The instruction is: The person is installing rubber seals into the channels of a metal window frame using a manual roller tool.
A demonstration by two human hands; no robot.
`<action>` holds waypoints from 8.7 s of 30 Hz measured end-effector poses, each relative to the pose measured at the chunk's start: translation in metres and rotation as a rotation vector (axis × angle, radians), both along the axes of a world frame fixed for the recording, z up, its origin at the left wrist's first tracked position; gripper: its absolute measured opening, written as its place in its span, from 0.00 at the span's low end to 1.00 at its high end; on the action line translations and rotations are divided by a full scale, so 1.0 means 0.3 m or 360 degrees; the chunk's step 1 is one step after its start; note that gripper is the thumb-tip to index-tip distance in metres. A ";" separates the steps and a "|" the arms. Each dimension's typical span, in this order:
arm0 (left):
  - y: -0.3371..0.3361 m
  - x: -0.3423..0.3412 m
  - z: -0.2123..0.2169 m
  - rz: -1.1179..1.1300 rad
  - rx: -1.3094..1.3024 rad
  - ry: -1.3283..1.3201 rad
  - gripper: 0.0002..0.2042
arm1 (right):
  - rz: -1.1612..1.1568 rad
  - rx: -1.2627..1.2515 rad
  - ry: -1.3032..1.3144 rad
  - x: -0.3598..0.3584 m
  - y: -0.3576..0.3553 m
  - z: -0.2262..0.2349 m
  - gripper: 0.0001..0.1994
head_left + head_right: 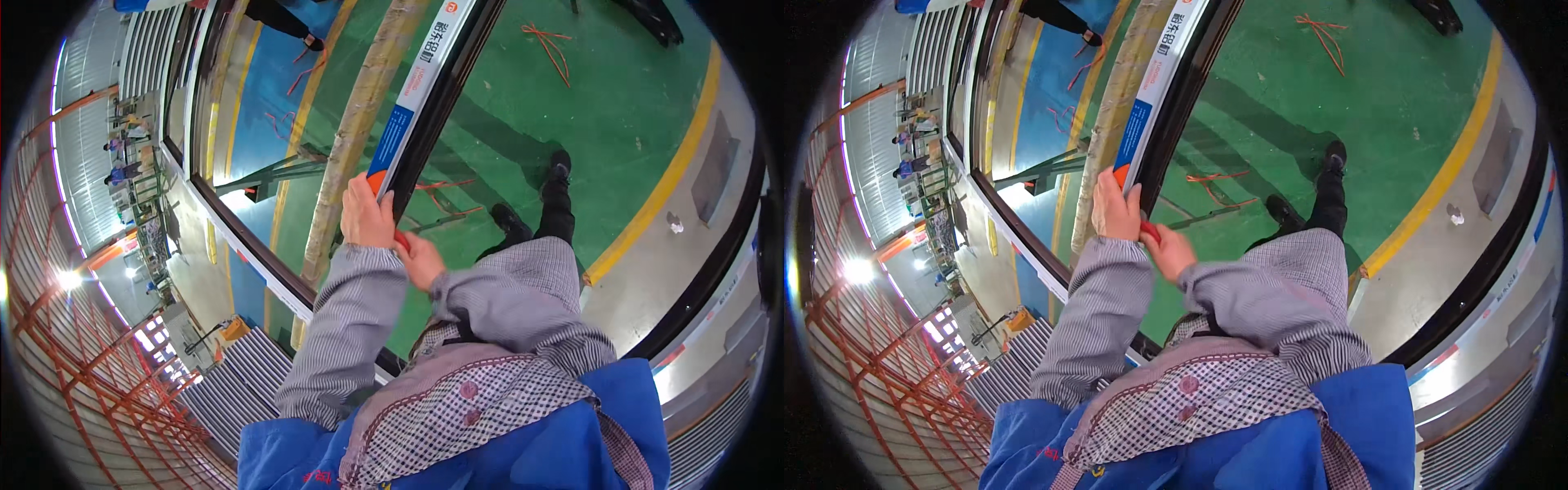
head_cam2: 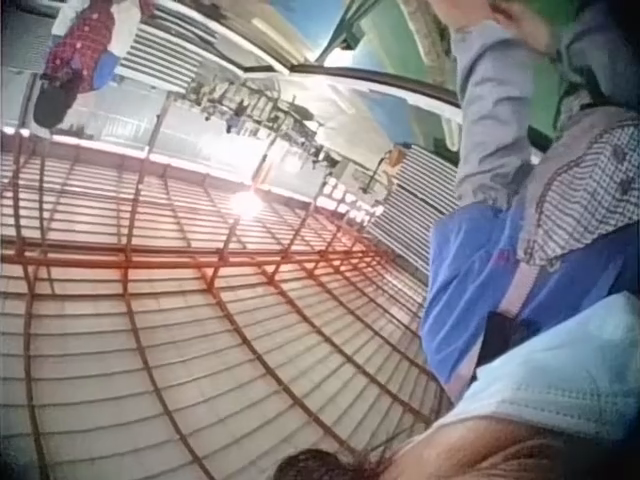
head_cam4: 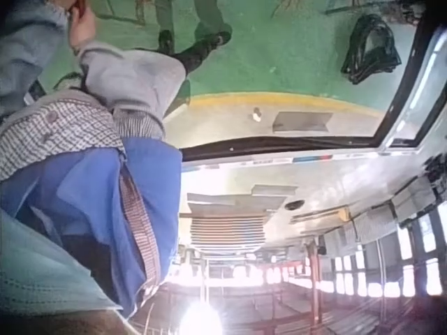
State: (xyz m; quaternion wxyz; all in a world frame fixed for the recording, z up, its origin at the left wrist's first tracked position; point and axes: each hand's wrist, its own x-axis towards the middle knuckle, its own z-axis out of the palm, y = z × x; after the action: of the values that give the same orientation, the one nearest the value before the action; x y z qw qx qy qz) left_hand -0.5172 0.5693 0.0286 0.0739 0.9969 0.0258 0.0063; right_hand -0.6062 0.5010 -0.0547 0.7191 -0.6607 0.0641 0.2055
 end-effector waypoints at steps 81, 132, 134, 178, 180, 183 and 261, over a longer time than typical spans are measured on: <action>-0.051 -0.079 0.068 0.0609 0.0073 0.0002 0.20 | 0.1052 -0.0291 0.0027 1.034 -0.709 0.548 0.15; -0.210 -0.042 -0.210 0.2725 -0.2154 -0.2740 0.11 | 0.2396 -0.0721 -0.2886 0.589 0.040 0.287 0.38; -0.207 -0.050 -0.181 0.2842 -0.1797 -0.2515 0.12 | 0.2331 -0.0799 -0.2966 0.547 0.076 0.305 0.37; -1.140 0.409 -0.195 0.2502 -0.1859 -0.2016 0.17 | 0.2903 -0.0425 -0.1980 0.821 -0.221 0.318 0.27; -1.018 0.265 -0.181 0.2494 -0.2110 -0.1932 0.16 | 0.2938 -0.0385 -0.1911 0.818 -0.228 0.329 0.27; -0.638 -0.122 -0.183 0.2741 -0.1730 -0.2237 0.17 | 0.2970 -0.0346 -0.1884 0.836 -0.219 0.307 0.27; -0.904 0.198 -0.080 0.2866 -0.1725 -0.1672 0.16 | 0.2520 -0.0209 -0.2031 0.820 -0.293 0.337 0.18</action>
State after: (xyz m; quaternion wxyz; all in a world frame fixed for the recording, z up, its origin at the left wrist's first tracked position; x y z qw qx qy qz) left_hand -0.4578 0.2981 0.0046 0.4589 0.3322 0.6871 0.4549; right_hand -0.3601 0.4130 0.0464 0.2392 -0.5379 -0.7757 0.2277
